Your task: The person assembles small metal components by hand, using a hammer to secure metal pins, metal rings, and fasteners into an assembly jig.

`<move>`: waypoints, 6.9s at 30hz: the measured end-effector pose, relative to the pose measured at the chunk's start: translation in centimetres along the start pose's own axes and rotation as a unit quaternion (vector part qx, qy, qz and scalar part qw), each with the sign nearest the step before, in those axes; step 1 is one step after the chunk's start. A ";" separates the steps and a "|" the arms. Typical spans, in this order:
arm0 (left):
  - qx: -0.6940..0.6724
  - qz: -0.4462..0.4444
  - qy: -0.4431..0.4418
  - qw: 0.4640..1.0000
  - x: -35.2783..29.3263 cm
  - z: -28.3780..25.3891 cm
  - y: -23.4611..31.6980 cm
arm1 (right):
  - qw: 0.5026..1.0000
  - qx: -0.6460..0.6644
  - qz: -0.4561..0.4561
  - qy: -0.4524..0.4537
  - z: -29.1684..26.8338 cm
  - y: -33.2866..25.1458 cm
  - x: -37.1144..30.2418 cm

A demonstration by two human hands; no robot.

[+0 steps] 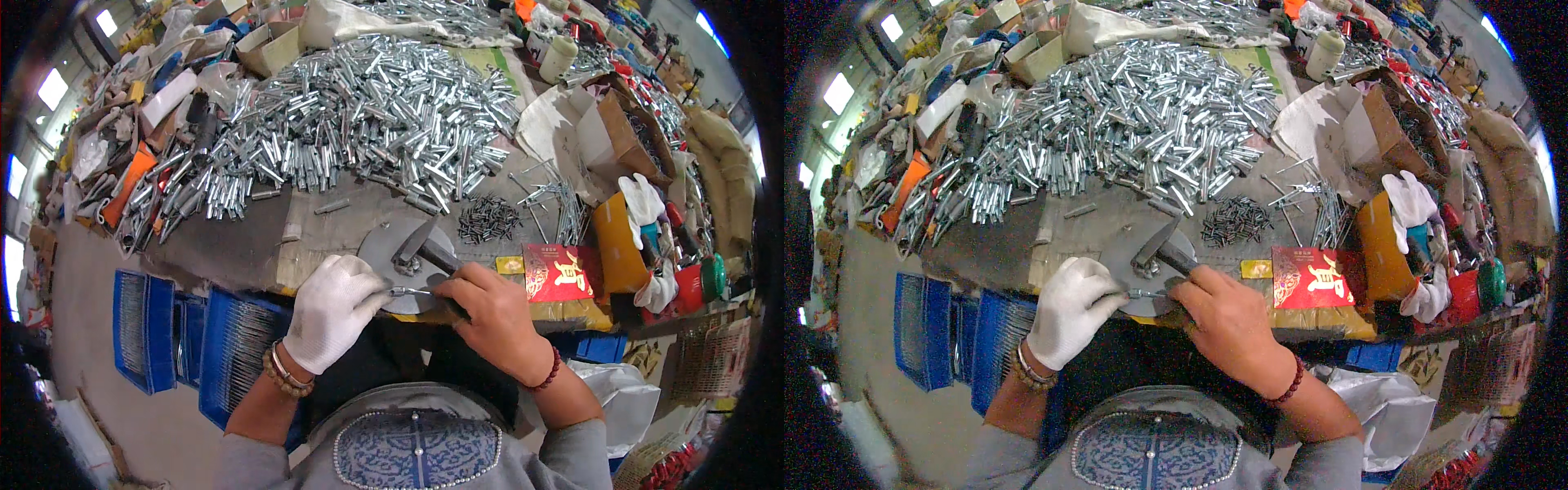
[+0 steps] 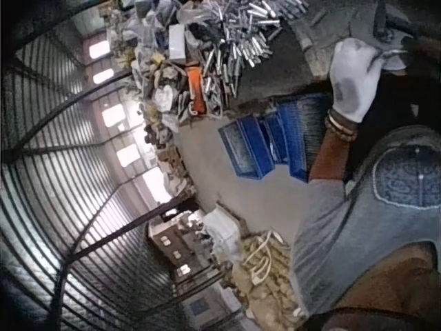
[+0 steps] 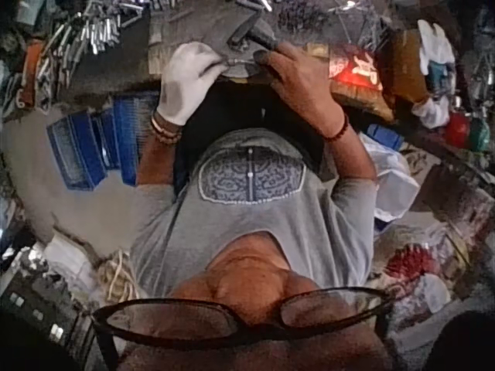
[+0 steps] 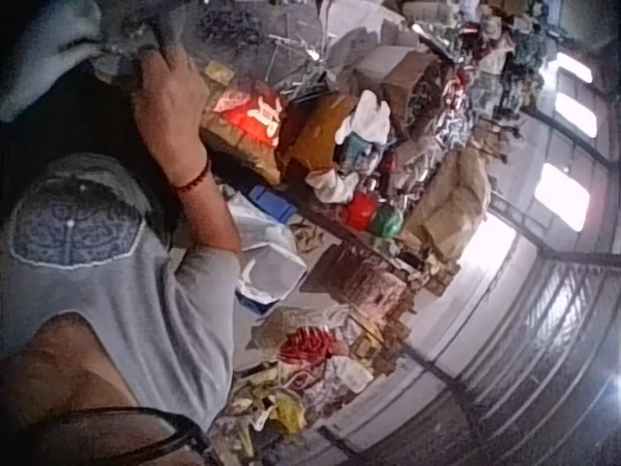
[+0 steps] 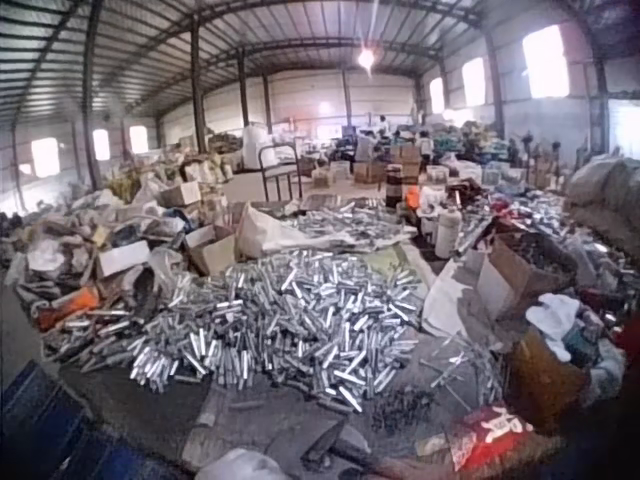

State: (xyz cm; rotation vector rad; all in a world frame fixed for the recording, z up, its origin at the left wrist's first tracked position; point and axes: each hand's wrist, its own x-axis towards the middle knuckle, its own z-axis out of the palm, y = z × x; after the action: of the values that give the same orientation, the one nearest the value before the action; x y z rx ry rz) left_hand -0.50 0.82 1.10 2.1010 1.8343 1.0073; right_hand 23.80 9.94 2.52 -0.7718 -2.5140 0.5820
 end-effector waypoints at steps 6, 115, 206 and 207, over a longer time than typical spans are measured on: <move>0.002 0.012 0.011 1.000 0.2 0.2 0.3 | 0.999 -0.029 -0.023 0.000 0.4 0.1 0.0; -0.081 -0.085 0.004 0.993 -1.1 0.7 -0.1 | 0.994 -0.103 -0.014 -0.021 -1.7 -3.6 -3.0; 0.272 -0.783 -0.170 0.533 -53.1 -10.2 -24.1 | 0.934 0.256 0.210 0.132 5.8 1.9 -2.8; 0.269 -0.783 -0.172 0.534 -50.5 -11.6 -23.1 | 0.935 0.253 0.211 0.131 5.8 1.7 -2.7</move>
State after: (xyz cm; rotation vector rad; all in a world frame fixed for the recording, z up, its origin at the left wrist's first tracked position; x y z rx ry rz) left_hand -26.62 -44.33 -21.29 -0.0655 2.6368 -0.4833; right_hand 23.52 8.06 -3.85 -1.0989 -1.8347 1.1308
